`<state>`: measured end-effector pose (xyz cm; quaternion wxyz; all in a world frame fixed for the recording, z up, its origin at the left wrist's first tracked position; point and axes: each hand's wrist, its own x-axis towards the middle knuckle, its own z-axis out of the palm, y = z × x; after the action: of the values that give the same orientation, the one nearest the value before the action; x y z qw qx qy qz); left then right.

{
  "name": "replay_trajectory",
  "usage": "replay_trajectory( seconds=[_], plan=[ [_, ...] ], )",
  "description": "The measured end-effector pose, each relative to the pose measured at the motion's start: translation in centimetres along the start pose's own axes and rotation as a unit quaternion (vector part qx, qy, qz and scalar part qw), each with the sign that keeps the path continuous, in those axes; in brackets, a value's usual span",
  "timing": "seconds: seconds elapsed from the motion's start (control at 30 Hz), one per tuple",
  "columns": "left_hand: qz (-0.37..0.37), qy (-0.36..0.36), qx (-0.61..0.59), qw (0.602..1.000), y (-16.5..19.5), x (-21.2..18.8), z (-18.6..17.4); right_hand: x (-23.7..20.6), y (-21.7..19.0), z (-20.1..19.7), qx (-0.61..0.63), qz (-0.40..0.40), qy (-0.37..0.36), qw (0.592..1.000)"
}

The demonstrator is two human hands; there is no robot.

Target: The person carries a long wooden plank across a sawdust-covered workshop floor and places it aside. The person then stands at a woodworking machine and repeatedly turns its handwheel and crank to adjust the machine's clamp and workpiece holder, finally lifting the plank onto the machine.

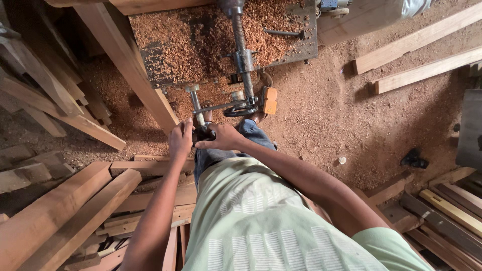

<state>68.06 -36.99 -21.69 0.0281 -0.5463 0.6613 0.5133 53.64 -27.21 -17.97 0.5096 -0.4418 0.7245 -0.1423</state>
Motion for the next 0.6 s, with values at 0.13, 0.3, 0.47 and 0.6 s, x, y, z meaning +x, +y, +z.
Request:
replay_trajectory(
  seconds=[0.13, 0.3, 0.47, 0.6],
  plan=[
    [0.027, 0.023, -0.008, 0.999, 0.3, -0.2, -0.1, 0.0, 0.1, 0.0, 0.014, -0.021, 0.024, 0.999],
    [0.063, 0.015, -0.046, 0.997, 0.3, -0.5, -0.5, -0.1, -0.2, 0.1, -0.015, 0.026, -0.002, 1.0],
    [0.105, -0.06, -0.145, 0.982, -0.6, 0.1, -1.4, 0.2, -1.9, 0.5, -0.057, 0.101, -0.009, 0.993],
    [0.097, -0.012, -0.13, 0.987, -1.0, 0.3, -1.2, 0.2, -2.4, 0.6, -0.074, 0.114, -0.021, 0.99]
  ],
)
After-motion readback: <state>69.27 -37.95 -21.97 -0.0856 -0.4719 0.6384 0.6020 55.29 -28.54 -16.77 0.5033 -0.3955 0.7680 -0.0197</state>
